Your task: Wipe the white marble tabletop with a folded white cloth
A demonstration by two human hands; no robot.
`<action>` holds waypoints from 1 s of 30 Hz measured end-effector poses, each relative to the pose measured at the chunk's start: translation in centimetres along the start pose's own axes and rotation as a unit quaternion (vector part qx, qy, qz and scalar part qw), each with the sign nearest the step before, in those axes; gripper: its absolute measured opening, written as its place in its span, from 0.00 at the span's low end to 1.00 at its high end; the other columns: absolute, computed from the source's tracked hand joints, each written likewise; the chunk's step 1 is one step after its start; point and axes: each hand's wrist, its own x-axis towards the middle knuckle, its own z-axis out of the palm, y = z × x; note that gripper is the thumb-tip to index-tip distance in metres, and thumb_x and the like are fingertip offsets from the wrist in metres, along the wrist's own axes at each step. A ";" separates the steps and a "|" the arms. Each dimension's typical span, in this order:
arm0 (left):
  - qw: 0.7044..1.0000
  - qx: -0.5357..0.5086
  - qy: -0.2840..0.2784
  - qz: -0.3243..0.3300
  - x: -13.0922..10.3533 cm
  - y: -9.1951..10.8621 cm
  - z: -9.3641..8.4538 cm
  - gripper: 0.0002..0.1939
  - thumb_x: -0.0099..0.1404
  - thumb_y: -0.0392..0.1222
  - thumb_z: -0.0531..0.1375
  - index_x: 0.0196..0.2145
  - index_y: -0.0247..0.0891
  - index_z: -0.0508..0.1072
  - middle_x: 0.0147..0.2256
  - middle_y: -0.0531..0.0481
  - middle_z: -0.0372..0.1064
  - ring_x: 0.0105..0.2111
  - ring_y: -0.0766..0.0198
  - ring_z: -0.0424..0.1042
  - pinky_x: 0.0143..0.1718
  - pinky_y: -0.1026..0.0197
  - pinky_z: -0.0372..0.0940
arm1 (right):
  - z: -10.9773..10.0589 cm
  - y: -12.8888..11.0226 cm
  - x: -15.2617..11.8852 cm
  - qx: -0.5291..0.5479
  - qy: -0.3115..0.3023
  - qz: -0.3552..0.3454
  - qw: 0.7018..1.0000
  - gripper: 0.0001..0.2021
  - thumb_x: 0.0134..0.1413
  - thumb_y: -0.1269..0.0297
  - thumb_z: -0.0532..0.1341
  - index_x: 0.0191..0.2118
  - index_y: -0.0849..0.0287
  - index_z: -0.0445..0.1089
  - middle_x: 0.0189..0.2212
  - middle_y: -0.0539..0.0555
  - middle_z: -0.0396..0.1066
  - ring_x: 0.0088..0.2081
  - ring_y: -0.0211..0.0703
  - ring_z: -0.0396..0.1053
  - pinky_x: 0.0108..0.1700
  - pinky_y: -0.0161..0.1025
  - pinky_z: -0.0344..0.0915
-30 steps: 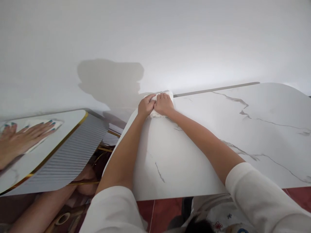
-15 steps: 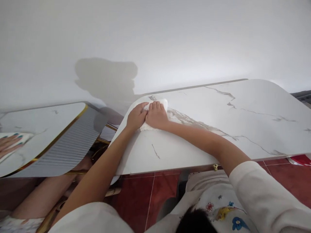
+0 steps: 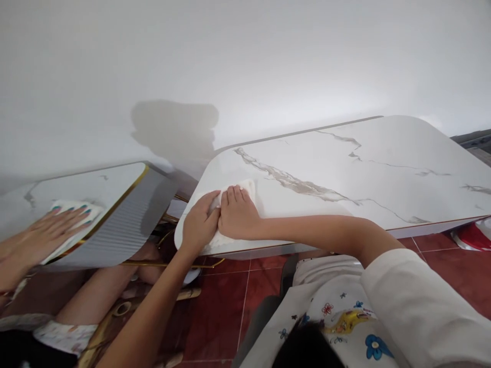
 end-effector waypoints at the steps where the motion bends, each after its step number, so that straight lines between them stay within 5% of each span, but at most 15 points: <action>1: 1.000 0.002 0.000 -0.001 -0.3 0.3 0.0 0.27 0.61 0.46 0.48 0.55 0.37 0.69 0.57 0.39 0.68 0.58 0.48 0.67 0.62 0.45 0.60 | -0.2 0.1 -0.4 0.000 -0.001 -0.004 1.000 0.29 0.65 0.63 0.50 0.64 0.83 0.55 0.65 0.74 0.55 0.67 0.61 0.52 0.68 0.52 0.46; 11: 1.000 0.013 0.006 -0.007 -0.4 4.8 1.1 0.27 0.59 0.44 0.49 0.54 0.36 0.70 0.55 0.41 0.70 0.56 0.49 0.68 0.60 0.49 0.62 | -1.2 2.7 -2.5 -0.005 0.010 -0.009 1.000 0.29 0.63 0.64 0.52 0.63 0.83 0.56 0.64 0.75 0.56 0.66 0.61 0.53 0.68 0.53 0.47; 19: 1.000 -0.020 -0.003 -0.001 7.0 5.4 4.0 0.26 0.59 0.42 0.49 0.53 0.38 0.71 0.56 0.45 0.70 0.56 0.51 0.68 0.59 0.53 0.62 | -0.9 7.7 2.2 -0.027 0.056 0.033 0.998 0.25 0.62 0.68 0.49 0.59 0.82 0.60 0.59 0.74 0.62 0.62 0.61 0.57 0.65 0.54 0.49; 30: 0.996 -0.083 0.019 -0.019 16.8 4.2 8.0 0.25 0.58 0.37 0.51 0.51 0.40 0.74 0.55 0.48 0.71 0.56 0.53 0.68 0.60 0.54 0.59 | -0.5 13.9 10.2 -0.031 0.039 0.057 0.997 0.21 0.63 0.69 0.48 0.57 0.76 0.64 0.57 0.71 0.65 0.60 0.60 0.59 0.62 0.54 0.53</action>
